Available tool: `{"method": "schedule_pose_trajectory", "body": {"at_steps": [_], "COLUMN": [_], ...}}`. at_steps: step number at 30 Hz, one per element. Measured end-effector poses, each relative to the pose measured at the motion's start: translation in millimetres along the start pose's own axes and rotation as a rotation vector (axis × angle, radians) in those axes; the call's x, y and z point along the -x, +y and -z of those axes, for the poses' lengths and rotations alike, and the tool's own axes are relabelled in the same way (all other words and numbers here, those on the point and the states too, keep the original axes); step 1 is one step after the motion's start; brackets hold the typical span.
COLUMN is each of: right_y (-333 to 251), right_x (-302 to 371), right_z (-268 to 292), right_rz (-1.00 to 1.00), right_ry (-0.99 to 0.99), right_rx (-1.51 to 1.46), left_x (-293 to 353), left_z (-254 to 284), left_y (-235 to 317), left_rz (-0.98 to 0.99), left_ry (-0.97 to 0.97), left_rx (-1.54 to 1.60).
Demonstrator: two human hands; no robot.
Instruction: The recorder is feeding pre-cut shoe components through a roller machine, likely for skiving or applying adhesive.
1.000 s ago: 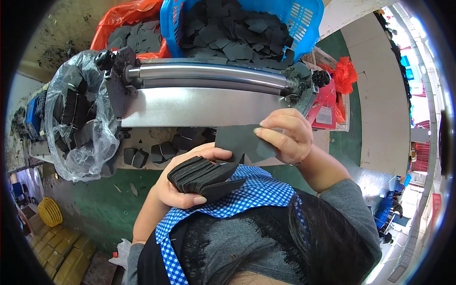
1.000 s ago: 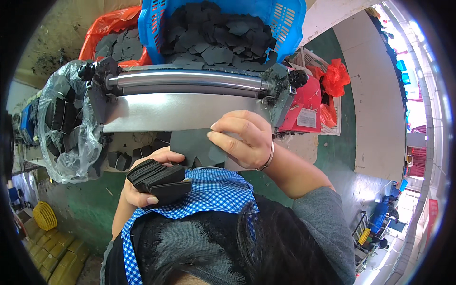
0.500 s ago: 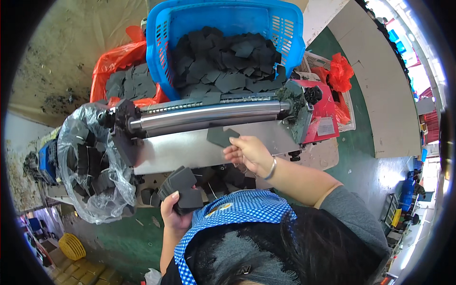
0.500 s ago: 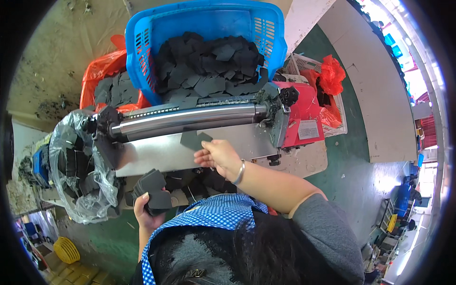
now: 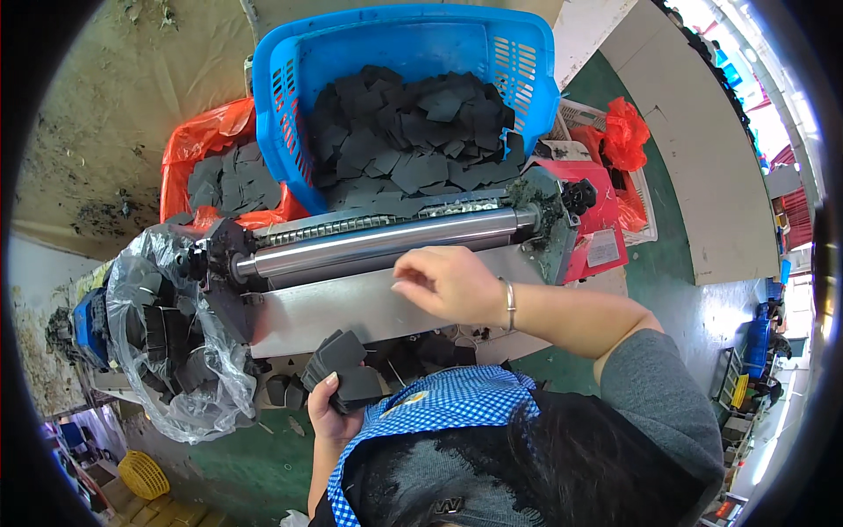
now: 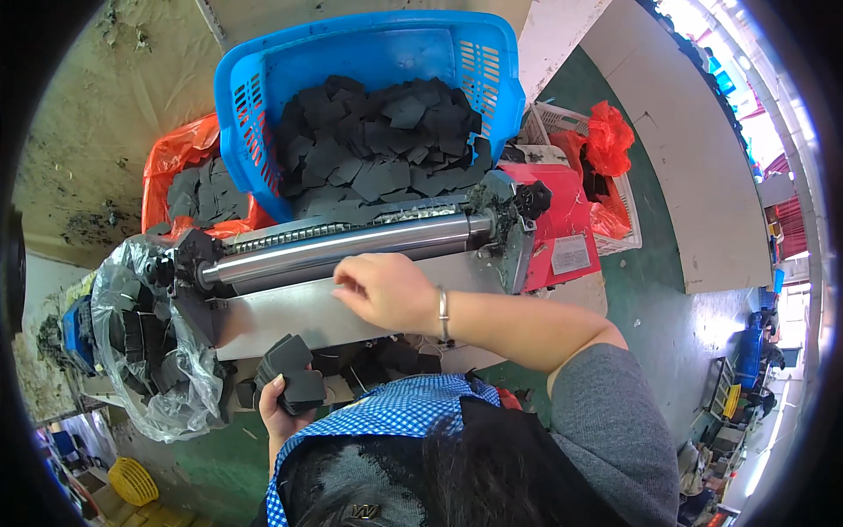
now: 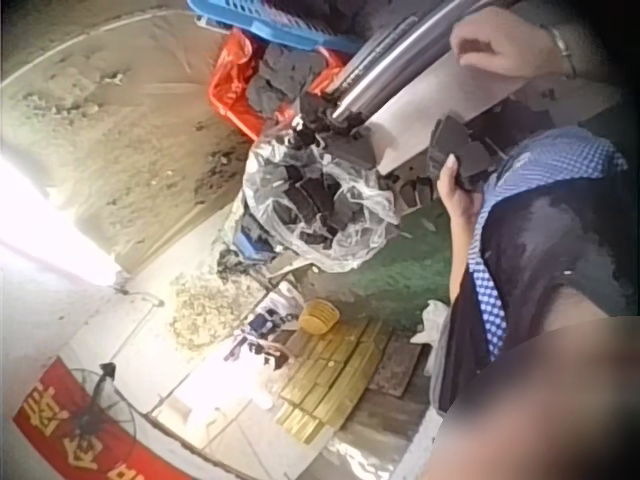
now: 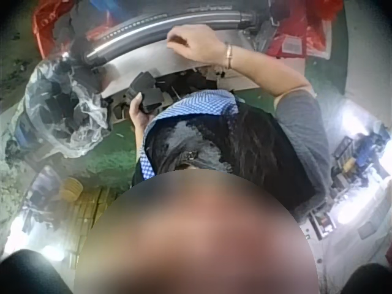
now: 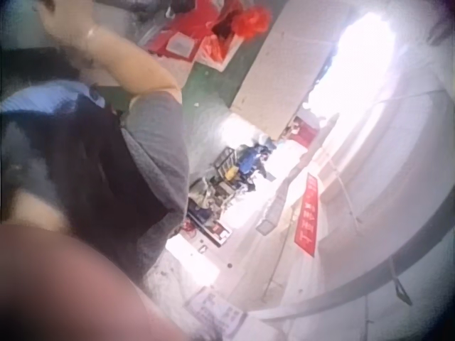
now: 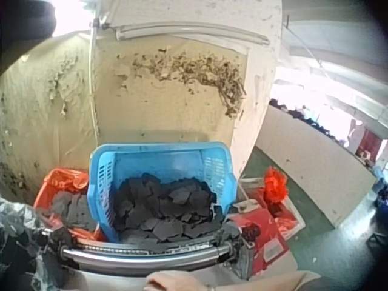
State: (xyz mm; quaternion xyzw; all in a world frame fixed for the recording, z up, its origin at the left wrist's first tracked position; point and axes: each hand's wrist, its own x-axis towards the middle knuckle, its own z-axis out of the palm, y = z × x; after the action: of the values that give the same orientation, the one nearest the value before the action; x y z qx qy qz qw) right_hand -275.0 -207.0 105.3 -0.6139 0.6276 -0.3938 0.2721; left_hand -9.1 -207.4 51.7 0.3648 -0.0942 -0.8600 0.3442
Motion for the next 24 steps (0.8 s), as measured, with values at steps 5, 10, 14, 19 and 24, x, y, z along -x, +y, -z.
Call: {"method": "schedule_pose_trajectory", "body": {"at_steps": [5,10,14,19,24], "right_y": [11,88,223,205,177], "right_x": [-54,-170,-190,-200,-233], "right_z": [0,50,59,88,128], "right_rz": [0.318,-0.099,-0.623,-0.59,-0.151], "right_ry": [-0.075,-0.085,-0.339,-0.19,0.012], "right_rx": [0.594,0.966,1.125,1.124,1.271], "left_x": [-1,4,12,17,4], "left_z": [-9,5,17,14,7], "left_y": [1,-3,-5,0,1], "left_rz": [-0.051,-0.037,-0.073,-0.065,-0.08], "left_ry": [0.047,0.052,0.15,0.188,0.195], "left_rx": [-0.04,0.002,0.018,0.024,0.018]}}
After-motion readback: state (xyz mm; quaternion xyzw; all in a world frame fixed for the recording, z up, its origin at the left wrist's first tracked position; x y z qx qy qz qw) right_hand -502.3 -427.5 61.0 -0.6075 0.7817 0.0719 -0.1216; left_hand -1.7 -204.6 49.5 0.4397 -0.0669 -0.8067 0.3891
